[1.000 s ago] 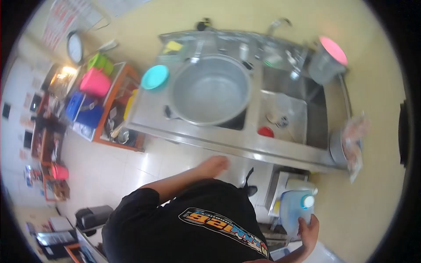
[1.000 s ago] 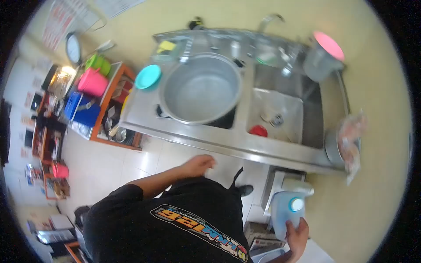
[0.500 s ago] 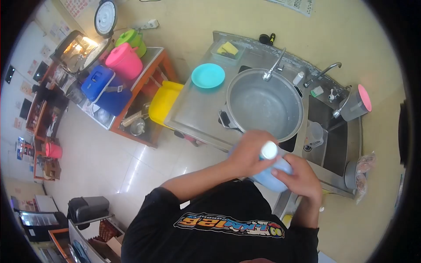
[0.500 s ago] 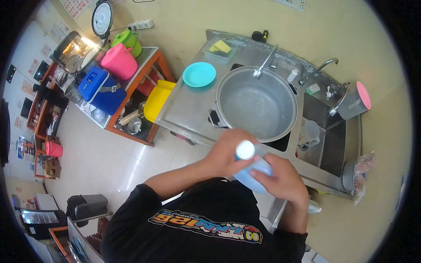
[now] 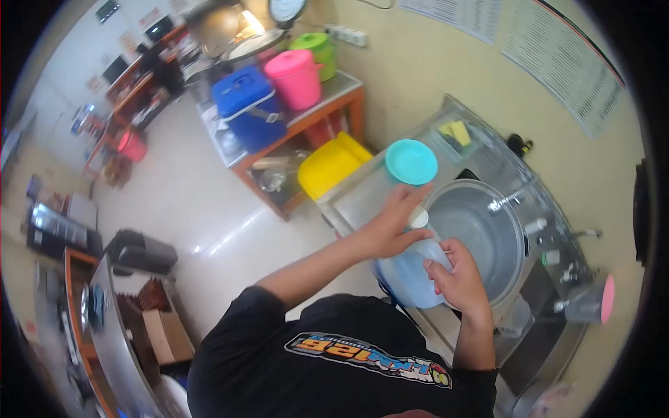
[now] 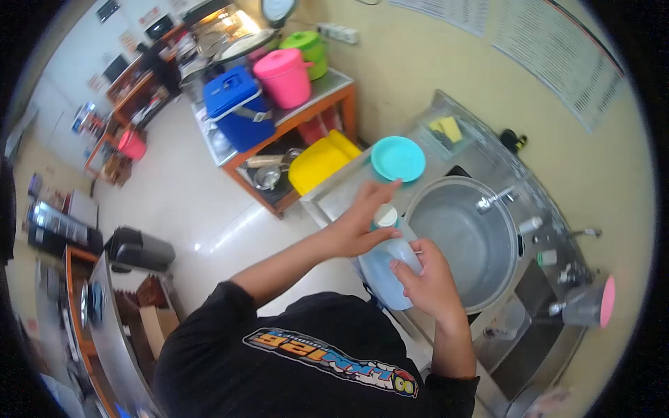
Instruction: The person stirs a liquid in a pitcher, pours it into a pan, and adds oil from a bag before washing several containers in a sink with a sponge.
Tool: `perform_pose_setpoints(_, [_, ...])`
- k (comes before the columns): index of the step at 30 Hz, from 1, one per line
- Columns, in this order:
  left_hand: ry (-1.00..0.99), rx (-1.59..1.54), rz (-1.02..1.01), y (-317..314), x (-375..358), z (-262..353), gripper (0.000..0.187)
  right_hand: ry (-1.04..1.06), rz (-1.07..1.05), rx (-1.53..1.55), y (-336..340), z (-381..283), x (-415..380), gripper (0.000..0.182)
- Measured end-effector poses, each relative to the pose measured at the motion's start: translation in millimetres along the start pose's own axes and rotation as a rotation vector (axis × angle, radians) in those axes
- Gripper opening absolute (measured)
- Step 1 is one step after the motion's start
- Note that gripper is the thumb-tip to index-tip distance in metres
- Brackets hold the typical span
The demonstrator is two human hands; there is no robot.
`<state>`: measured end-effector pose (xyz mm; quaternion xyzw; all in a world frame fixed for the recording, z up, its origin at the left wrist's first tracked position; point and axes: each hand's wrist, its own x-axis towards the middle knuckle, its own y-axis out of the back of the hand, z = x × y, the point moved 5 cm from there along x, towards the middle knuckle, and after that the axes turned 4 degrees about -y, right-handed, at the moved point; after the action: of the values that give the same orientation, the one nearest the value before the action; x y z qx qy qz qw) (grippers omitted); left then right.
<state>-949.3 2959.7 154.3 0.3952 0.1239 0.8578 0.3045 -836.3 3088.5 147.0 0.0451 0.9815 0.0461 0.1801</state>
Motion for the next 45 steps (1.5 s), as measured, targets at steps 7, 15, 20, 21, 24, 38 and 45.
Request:
perform_pose_setpoints(7, [0.018, 0.048, 0.4, -10, 51, -16, 0.024, 0.08, -0.076, 0.087, 10, -26, 43, 0.053])
perform_pose_setpoints(15, [0.4, -0.464, -0.12, -47, 77, -218, 0.017, 0.139, 0.17, 0.261, 48, -77, 69, 0.064])
perform_pose_setpoints(20, [0.775, -1.334, -0.297, -159, 76, -279, 0.032, 0.213, 0.373, 0.406, 82, -130, 131, 0.069])
perform_pose_setpoints(21, [0.808, -1.433, -0.314, -177, 82, -281, 0.034, 0.18, 0.418, 0.422, 92, -135, 151, 0.067])
perform_pose_setpoints(24, [1.023, -1.6, -0.342, -185, 87, -279, 0.036, 0.027, 0.558, 0.464, 131, -140, 220, 0.06])
perform_pose_setpoints(38, [1.58, -1.695, -0.453, -231, 66, -323, 0.041, -0.549, 0.56, 0.429, 229, -83, 388, 0.02])
perform_pose_setpoints(45, [1.665, -1.834, -0.341, -239, 55, -323, 0.033, -0.634, 0.628, 0.285, 241, -70, 421, 0.027])
